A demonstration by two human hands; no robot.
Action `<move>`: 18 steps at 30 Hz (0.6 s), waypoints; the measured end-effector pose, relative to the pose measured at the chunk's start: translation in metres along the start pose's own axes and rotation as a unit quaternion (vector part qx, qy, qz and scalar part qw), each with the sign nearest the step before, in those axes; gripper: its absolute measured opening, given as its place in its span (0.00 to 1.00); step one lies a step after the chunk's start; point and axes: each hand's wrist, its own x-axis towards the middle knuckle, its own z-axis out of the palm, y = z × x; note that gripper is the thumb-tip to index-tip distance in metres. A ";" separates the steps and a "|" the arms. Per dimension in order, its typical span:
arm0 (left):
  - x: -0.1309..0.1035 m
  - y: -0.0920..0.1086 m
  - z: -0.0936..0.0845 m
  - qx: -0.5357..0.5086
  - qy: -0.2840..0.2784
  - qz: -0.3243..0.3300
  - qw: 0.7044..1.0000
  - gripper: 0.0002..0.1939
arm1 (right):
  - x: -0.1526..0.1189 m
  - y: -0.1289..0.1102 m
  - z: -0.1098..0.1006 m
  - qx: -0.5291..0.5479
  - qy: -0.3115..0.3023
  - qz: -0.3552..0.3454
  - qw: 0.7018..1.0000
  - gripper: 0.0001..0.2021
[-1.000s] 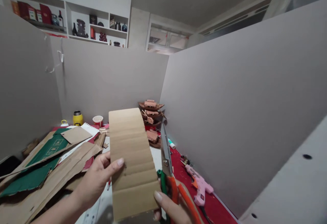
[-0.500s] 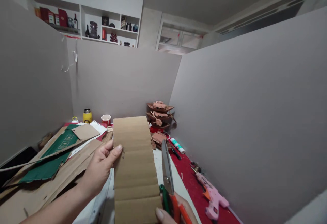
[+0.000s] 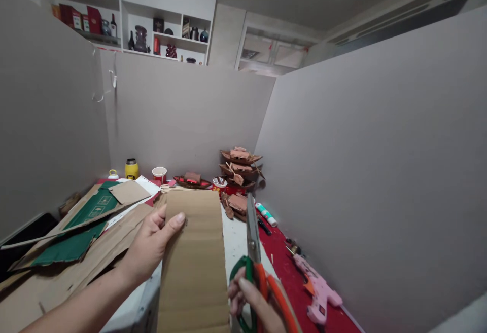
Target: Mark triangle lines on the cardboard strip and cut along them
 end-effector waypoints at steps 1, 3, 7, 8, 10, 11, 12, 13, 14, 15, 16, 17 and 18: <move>-0.001 -0.004 0.001 0.001 -0.010 -0.006 1.000 0.21 | 0.006 -0.001 0.000 0.014 0.000 -0.026 1.000 0.21; -0.001 -0.014 0.004 0.001 -0.029 -0.019 0.999 0.21 | 0.017 -0.005 0.003 0.039 -0.009 -0.035 0.999 0.19; -0.001 -0.038 0.008 -0.007 -0.042 -0.049 0.998 0.22 | 0.025 -0.008 0.013 0.070 -0.054 -0.004 0.996 0.17; -0.001 -0.044 0.008 -0.010 -0.042 -0.058 0.997 0.22 | 0.025 -0.007 0.015 0.084 -0.072 0.008 0.994 0.18; -0.001 -0.055 0.009 -0.020 -0.051 -0.083 0.995 0.23 | 0.027 -0.006 0.014 0.110 -0.089 0.022 0.990 0.19; -0.001 -0.061 0.011 -0.025 -0.061 -0.099 0.993 0.23 | 0.029 -0.005 0.011 0.118 -0.079 0.020 0.990 0.19; -0.002 -0.065 0.012 -0.029 -0.076 -0.117 0.990 0.24 | 0.032 -0.005 0.007 0.120 -0.060 0.011 0.991 0.19; -0.004 -0.070 0.014 -0.034 -0.097 -0.137 0.985 0.25 | 0.036 -0.005 0.002 0.120 -0.037 -0.003 0.992 0.20; -0.005 -0.074 0.016 -0.041 -0.122 -0.158 0.979 0.26 | 0.040 -0.004 -0.003 0.118 -0.012 -0.020 0.993 0.21; -0.006 -0.077 0.018 -0.052 -0.149 -0.176 0.972 0.27 | 0.044 -0.004 -0.008 0.114 0.010 -0.035 0.993 0.23; -0.008 -0.080 0.019 -0.062 -0.169 -0.189 0.965 0.27 | 0.048 -0.003 -0.012 0.110 0.029 -0.049 0.992 0.24; -0.009 -0.083 0.020 -0.071 -0.181 -0.197 0.961 0.27 | 0.051 -0.003 -0.015 0.106 0.041 -0.058 0.992 0.26; -0.009 -0.085 0.019 -0.078 -0.182 -0.200 0.960 0.26 | 0.053 -0.002 -0.017 0.100 0.048 -0.065 0.992 0.27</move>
